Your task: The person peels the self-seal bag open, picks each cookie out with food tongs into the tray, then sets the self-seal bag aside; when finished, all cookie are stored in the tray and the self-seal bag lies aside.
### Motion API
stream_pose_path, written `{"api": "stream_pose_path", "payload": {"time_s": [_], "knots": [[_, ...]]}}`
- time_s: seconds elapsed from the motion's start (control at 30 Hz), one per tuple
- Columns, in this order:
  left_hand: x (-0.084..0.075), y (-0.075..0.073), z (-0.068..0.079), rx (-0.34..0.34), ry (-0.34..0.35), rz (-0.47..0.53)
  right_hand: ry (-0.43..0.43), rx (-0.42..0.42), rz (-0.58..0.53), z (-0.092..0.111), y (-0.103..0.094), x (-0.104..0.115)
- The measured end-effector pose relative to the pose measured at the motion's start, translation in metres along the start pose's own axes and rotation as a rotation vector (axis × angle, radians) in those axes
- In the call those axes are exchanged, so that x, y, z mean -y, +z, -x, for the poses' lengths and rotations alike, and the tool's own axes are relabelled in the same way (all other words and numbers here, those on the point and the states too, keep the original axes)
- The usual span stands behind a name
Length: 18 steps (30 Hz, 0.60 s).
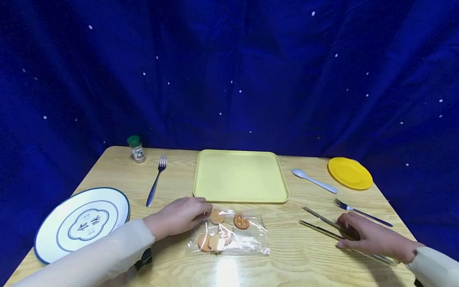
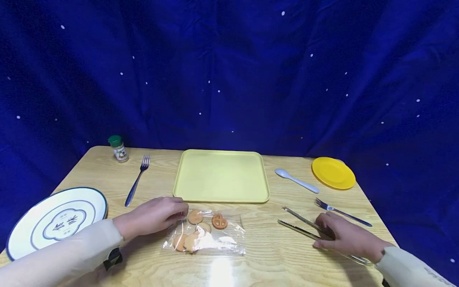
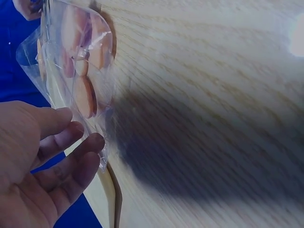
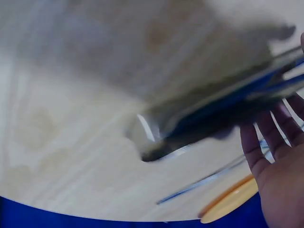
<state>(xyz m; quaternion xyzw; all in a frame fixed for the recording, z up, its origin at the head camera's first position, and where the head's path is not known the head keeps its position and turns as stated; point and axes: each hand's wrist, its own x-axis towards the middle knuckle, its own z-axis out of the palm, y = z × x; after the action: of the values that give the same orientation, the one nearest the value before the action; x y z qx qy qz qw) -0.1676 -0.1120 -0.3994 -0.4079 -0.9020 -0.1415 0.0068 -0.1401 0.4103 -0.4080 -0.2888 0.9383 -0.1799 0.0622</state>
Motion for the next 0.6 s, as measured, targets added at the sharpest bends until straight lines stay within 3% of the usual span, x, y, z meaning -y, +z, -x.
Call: {"api": "stream_pose_path", "payload": {"time_s": [0.23,0.4,0.5,0.6], "knots": [[0.0,-0.001,0.0,0.01,-0.01,-0.001,-0.063,-0.051,0.066,0.007,0.004,0.0],[0.0,-0.002,0.0,0.007,-0.014,0.002,-0.082,-0.146,0.125,-0.002,-0.002,0.011],[-0.001,-0.002,0.0,0.015,-0.022,0.008,-0.07,-0.162,0.152,-0.008,-0.005,0.021],[-0.001,-0.002,0.001,0.016,-0.02,0.016,-0.14,-0.175,0.167,-0.015,-0.005,0.033]]}}
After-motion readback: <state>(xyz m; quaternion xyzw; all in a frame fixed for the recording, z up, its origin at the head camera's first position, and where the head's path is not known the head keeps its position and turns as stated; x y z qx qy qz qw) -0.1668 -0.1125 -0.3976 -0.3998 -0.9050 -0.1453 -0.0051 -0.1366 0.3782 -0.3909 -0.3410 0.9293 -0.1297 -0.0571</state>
